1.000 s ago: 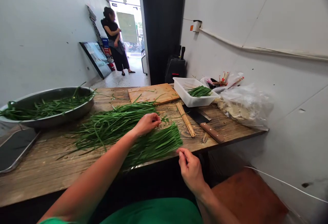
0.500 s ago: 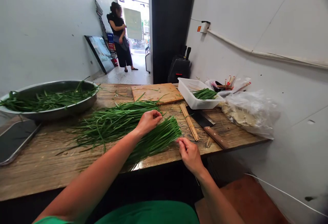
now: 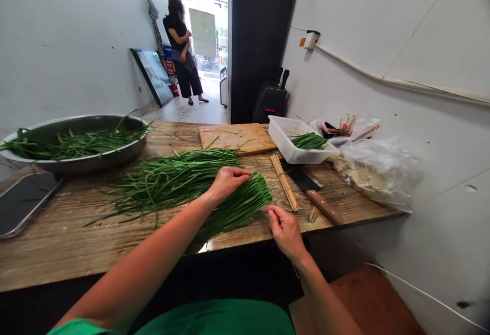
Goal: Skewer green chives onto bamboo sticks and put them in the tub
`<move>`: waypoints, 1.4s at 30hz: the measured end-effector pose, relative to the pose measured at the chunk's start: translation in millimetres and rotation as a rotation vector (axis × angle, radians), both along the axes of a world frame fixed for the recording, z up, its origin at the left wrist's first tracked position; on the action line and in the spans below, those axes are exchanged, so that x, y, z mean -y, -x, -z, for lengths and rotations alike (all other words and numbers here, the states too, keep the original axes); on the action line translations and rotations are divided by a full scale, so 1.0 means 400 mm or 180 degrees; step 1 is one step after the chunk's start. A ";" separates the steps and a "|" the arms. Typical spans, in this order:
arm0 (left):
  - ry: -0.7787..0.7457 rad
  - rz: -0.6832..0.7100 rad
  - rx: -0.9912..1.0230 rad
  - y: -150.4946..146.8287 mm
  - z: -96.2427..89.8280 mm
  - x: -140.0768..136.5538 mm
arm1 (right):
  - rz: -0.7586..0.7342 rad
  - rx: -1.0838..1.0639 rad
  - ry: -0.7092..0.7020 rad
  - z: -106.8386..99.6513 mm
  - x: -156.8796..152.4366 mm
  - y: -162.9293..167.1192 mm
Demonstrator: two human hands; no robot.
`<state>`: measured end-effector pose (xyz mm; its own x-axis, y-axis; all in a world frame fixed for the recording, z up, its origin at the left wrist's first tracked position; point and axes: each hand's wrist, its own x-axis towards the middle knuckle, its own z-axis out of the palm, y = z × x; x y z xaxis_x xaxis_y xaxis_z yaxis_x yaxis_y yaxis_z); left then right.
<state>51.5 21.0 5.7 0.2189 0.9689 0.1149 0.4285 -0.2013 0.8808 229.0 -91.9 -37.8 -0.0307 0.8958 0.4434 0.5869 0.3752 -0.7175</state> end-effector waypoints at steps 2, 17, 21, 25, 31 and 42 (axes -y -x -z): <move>-0.0078 0.0010 -0.0045 -0.002 0.002 0.000 | -0.0010 -0.0011 0.0009 0.002 -0.001 0.000; -0.0366 0.0052 -0.0199 -0.006 0.018 -0.002 | -0.0083 -0.0046 0.0056 0.013 -0.006 -0.003; -0.0288 0.0406 -0.0310 0.001 0.003 0.001 | -0.0051 -0.0013 0.0017 0.013 -0.005 -0.002; -0.0188 0.1038 -0.0525 0.032 -0.042 0.004 | -0.0009 0.0054 -0.0087 0.004 0.007 -0.001; -0.0462 0.0449 -0.1088 0.060 -0.045 -0.011 | 0.0220 0.0246 -0.0603 0.035 0.083 -0.004; -0.1042 -0.0227 -0.2684 -0.016 0.031 -0.011 | 0.0309 0.0107 -0.0505 0.093 0.134 -0.008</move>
<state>57.9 25.6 -6.6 0.2960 0.9305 0.2158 0.9264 -0.3347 0.1726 232.1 -145.5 -75.1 0.0354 0.8142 0.5795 0.6485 0.4225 -0.6333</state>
